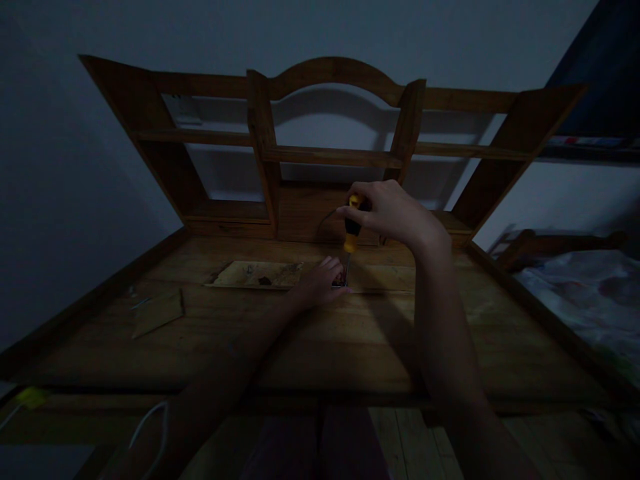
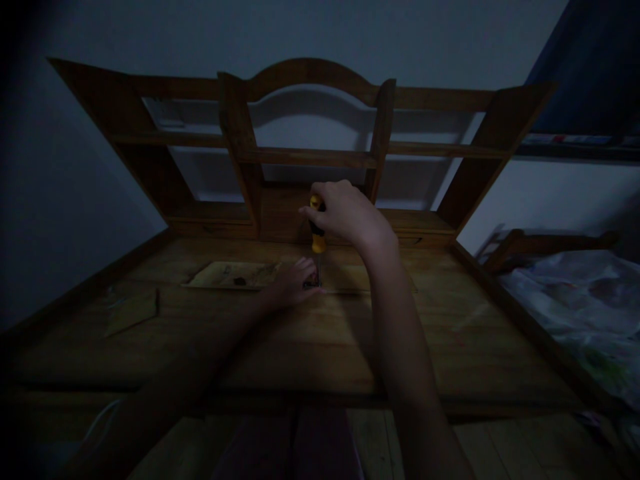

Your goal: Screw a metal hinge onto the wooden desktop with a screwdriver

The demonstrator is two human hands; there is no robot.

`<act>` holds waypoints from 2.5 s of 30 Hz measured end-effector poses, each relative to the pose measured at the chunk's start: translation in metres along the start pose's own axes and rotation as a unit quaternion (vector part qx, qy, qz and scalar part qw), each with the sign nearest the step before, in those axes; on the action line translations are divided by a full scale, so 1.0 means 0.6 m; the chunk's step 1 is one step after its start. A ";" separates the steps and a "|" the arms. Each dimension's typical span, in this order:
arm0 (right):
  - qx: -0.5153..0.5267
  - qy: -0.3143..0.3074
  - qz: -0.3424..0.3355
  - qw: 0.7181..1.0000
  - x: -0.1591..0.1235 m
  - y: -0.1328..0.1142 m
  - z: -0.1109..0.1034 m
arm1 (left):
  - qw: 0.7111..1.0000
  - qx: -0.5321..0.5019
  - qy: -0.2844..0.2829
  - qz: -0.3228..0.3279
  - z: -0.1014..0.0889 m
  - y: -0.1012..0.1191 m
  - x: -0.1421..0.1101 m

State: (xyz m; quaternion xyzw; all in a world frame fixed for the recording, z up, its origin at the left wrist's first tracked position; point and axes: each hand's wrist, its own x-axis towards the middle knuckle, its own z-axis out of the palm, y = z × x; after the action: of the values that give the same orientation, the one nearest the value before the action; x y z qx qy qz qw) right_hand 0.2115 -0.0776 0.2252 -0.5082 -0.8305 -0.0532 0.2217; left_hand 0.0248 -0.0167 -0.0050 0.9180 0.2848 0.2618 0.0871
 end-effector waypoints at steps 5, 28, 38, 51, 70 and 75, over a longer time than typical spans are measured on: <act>0.001 0.010 -0.025 1.000 0.002 -0.004 0.001 | 1.000 0.007 0.003 0.004 0.003 -0.002 0.000; 0.014 0.015 -0.012 1.000 0.000 0.000 0.000 | 1.000 -0.001 0.003 0.007 -0.003 0.003 -0.001; 0.044 0.001 -0.031 0.999 0.001 0.001 -0.001 | 1.000 -0.006 -0.002 -0.001 -0.007 0.007 0.002; 0.022 0.003 -0.023 0.999 0.005 0.002 0.007 | 1.000 -0.011 0.007 0.012 -0.003 0.003 -0.001; 0.039 -0.011 -0.022 0.999 -0.001 0.001 -0.004 | 1.000 -0.007 -0.005 -0.002 -0.008 0.006 0.001; 0.005 0.004 -0.006 1.000 0.003 -0.002 0.006 | 1.000 -0.018 0.001 0.006 -0.002 0.001 0.002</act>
State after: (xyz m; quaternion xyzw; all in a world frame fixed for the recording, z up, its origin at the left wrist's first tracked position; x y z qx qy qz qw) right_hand 0.2084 -0.0756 0.2227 -0.5022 -0.8326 -0.0527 0.2275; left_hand 0.0253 -0.0167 -0.0031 0.9177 0.2747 0.2686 0.1014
